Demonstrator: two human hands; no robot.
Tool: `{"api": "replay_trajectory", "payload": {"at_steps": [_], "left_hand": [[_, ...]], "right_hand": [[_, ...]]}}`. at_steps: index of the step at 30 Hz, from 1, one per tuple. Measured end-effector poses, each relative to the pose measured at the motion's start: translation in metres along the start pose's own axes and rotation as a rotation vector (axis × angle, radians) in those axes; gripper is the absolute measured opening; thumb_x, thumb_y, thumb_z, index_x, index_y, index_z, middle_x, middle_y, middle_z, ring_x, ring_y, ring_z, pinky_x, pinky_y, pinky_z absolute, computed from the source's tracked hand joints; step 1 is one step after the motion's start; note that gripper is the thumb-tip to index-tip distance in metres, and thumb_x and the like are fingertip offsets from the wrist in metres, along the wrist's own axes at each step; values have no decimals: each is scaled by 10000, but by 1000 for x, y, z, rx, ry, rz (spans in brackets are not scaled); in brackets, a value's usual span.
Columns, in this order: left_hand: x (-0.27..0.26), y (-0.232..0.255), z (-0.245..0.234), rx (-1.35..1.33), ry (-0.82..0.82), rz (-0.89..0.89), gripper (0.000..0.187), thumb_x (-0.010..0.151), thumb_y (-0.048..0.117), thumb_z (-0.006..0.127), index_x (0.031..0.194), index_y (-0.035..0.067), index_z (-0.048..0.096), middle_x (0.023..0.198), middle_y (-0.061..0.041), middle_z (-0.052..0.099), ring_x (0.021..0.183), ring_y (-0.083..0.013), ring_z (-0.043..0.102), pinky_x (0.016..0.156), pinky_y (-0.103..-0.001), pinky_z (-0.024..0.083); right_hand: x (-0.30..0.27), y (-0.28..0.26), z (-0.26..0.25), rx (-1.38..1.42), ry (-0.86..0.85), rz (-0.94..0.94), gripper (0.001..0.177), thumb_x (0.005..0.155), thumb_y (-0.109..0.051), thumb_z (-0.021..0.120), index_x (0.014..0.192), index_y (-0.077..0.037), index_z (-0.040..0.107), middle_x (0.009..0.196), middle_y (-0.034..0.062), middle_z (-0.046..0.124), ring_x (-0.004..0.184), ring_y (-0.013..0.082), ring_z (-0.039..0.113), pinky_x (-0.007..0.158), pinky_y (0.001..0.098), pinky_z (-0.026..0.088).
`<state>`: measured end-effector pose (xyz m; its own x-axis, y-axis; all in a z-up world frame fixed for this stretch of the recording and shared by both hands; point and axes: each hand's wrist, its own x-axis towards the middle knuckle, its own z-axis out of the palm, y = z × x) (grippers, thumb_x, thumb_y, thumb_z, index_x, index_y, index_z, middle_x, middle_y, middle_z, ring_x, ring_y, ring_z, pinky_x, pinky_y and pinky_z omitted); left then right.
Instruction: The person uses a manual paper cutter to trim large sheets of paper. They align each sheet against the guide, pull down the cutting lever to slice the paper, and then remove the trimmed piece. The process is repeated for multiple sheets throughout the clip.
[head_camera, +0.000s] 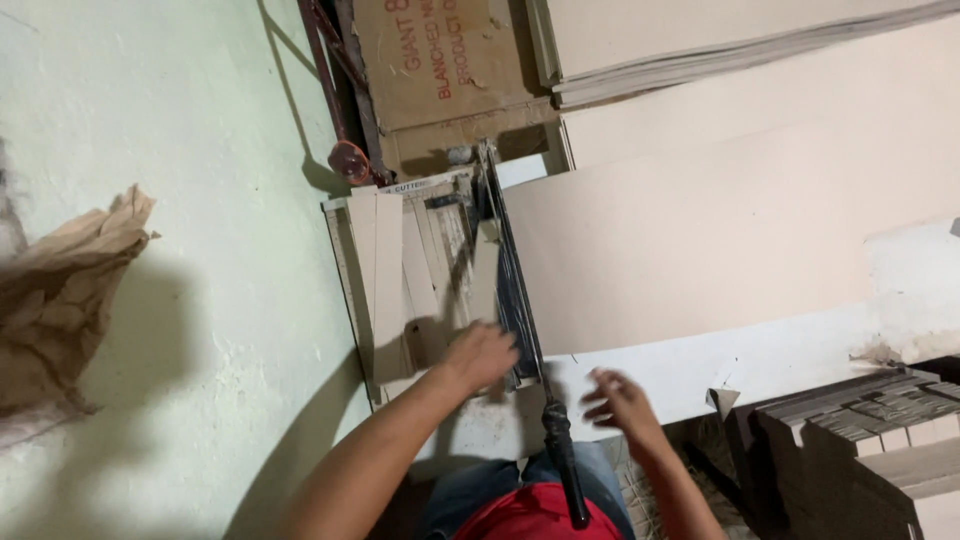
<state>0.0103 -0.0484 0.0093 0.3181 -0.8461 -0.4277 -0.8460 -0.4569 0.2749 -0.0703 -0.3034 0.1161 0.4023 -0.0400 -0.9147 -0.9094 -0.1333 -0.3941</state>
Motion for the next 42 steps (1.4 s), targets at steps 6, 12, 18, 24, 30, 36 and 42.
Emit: {"api": "replay_trajectory", "payload": {"at_steps": [6,12,18,24,30,36,42], "left_hand": [[-68,-36,36,258,-329,-297,144,868,104,635,849,158,767,876,-140,729,683,-329,594,585,-537,463],[-105,-52,-32,252,77,-646,278,913,233,729,1172,133,717,1196,-153,604,1115,-330,601,809,-454,475],[-80,-57,-97,-474,224,-1310,1026,876,353,783,1651,134,148,1659,-268,143,1489,-556,198,1111,-803,230],[-76,-78,-42,-742,621,-1464,769,1056,236,580,1654,163,102,1583,-256,272,1390,-477,443,951,-619,561],[-42,-48,-103,-362,447,-1286,790,923,354,758,1587,132,391,1595,-259,338,1488,-503,282,1134,-743,236],[49,-19,-44,-614,42,-910,1239,771,526,841,1666,240,34,1673,-304,-105,1521,-567,-107,1133,-777,-44],[55,-19,-34,-461,-107,-975,1199,818,326,830,1653,159,-14,1658,-335,-121,1529,-554,-88,1141,-771,118]], "right_hand": [[103,49,-40,603,171,-48,585,1010,-591,595,1304,-159,332,1143,83,509,916,322,624,780,415,542],[134,122,-72,924,211,-189,372,1046,-386,684,930,-176,399,825,-28,414,555,170,559,530,247,515],[84,78,-24,744,208,-199,329,1022,-112,658,1019,50,372,927,167,547,814,437,706,784,555,625],[106,52,-14,638,134,-234,320,1053,-152,614,1062,163,557,1003,328,685,875,368,751,866,449,637],[102,41,-16,537,121,-227,347,1067,-192,615,1027,153,633,994,334,689,964,407,732,923,569,589],[98,34,-21,258,116,-116,498,1080,-398,588,1122,82,713,1023,206,744,961,333,730,861,516,591],[-33,-24,40,-773,82,-234,500,1039,-522,398,1470,-298,512,826,110,818,901,345,794,833,512,602]]}}
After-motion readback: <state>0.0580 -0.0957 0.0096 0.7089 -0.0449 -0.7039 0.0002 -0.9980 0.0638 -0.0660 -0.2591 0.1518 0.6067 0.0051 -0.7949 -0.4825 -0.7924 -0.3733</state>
